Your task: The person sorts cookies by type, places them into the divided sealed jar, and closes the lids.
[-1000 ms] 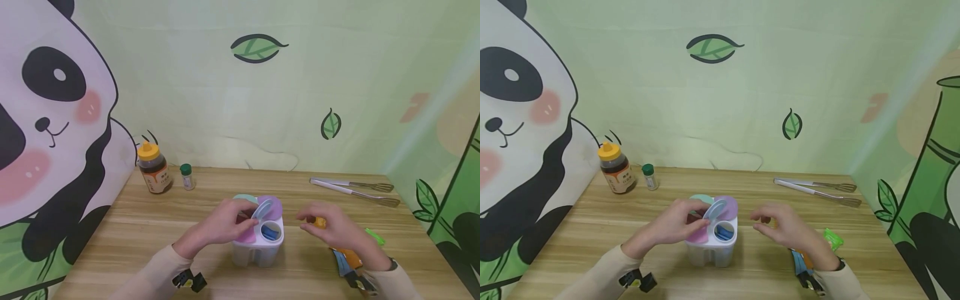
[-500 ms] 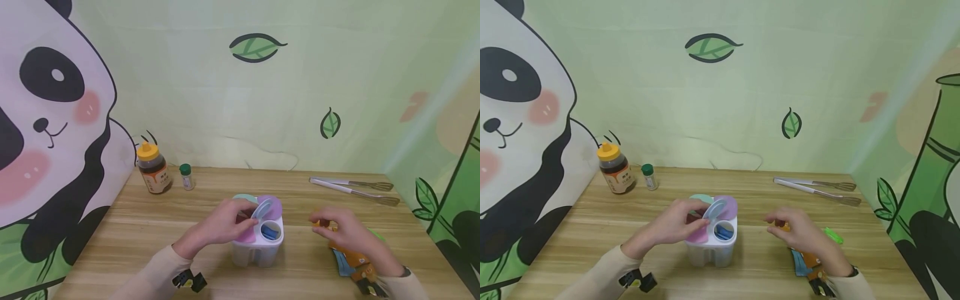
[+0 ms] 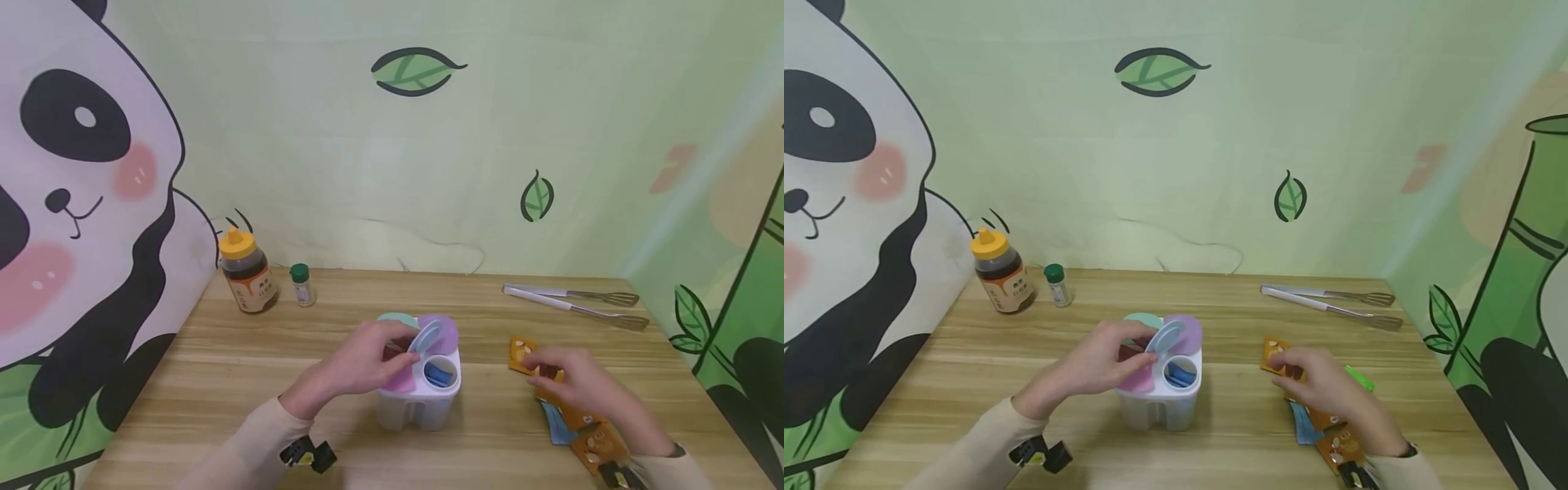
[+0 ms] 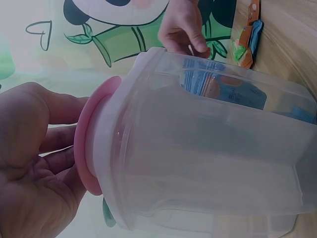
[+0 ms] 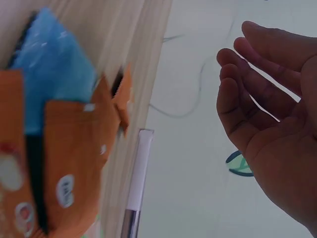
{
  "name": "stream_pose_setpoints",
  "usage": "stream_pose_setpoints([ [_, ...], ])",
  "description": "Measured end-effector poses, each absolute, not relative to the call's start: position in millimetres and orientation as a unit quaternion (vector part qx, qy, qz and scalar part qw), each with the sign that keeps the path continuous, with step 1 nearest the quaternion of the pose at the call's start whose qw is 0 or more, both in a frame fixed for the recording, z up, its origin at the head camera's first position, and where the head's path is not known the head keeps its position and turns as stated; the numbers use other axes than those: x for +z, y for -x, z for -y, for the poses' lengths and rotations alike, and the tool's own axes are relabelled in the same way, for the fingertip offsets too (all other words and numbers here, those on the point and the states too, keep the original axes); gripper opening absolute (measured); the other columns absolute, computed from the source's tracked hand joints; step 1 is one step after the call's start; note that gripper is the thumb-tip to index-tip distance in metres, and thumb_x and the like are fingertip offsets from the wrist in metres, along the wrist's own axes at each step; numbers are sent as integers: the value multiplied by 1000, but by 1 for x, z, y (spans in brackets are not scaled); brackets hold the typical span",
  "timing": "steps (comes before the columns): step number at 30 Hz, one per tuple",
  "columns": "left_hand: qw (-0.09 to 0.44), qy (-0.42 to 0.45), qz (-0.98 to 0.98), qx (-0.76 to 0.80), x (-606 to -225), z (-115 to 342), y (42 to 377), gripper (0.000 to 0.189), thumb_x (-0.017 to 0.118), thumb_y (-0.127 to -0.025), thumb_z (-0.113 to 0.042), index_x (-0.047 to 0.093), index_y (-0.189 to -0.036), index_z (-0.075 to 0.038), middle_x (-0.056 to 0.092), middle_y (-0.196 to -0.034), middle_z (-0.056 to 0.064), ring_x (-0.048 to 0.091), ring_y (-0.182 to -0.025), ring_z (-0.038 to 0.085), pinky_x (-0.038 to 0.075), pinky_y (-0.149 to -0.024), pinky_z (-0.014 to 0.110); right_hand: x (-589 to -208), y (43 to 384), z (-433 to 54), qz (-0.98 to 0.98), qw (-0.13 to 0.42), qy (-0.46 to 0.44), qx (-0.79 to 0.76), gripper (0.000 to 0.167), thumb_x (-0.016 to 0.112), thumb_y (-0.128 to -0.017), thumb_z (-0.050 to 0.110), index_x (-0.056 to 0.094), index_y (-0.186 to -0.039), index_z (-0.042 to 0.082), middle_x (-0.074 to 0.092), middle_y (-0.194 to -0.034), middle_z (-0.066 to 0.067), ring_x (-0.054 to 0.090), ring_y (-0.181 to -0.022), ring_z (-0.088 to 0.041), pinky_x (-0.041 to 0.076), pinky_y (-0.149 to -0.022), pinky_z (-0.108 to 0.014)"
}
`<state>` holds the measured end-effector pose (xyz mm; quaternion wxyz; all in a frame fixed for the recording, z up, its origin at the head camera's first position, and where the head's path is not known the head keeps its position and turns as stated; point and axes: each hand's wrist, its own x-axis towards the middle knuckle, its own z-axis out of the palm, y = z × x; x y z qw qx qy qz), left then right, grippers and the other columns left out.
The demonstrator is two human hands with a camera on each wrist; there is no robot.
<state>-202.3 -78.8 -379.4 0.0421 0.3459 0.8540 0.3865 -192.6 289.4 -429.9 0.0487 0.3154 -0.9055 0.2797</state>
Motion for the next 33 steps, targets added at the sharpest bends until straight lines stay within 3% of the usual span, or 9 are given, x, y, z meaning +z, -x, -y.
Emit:
stream_pose_setpoints([
  [9, 37, -350, -854, 383, -379, 79, 202, 28, 67, -92, -15, 67, -119, -9, 71, -109, 3, 69, -94, 10, 55, -80, 17, -441, 189, -303, 920, -28, -299, 252, 22, 74, -85, 10, 71, -106, 4, 69, -88, 4, 51, -71, 4, 49, -58, -21],
  [19, 39, -345, -857, 380, -378, 79, 201, 28, 67, -93, -16, 67, -120, -9, 71, -109, 3, 69, -94, 10, 55, -81, 18, -450, 187, -313, 931, -100, -271, 224, 32, 75, -84, 14, 69, -114, 4, 70, -100, 0, 49, -72, 1, 46, -59, -20],
  [25, 42, -345, -859, 377, -379, 78, 201, 28, 67, -93, -17, 67, -120, -10, 71, -109, 2, 68, -94, 9, 55, -81, 18, -451, 184, -317, 924, -150, -272, 223, 34, 77, -82, 12, 68, -114, 6, 69, -108, -4, 64, -90, -14, 54, -70, -25],
  [29, 44, -343, -858, 379, -379, 79, 201, 28, 66, -93, -17, 67, -120, -10, 71, -109, 2, 68, -95, 9, 55, -82, 18, -452, 183, -318, 923, -180, -269, 208, 37, 77, -81, 10, 68, -117, 7, 67, -111, -3, 64, -98, -22, 56, -76, -29],
  [33, 46, -343, -858, 379, -379, 79, 201, 28, 66, -93, -17, 67, -120, -10, 71, -109, 2, 68, -96, 9, 55, -84, 19, -456, 182, -318, 927, -176, -271, 191, 41, 78, -78, 7, 67, -117, 6, 66, -109, -2, 59, -88, -13, 52, -71, -26],
])
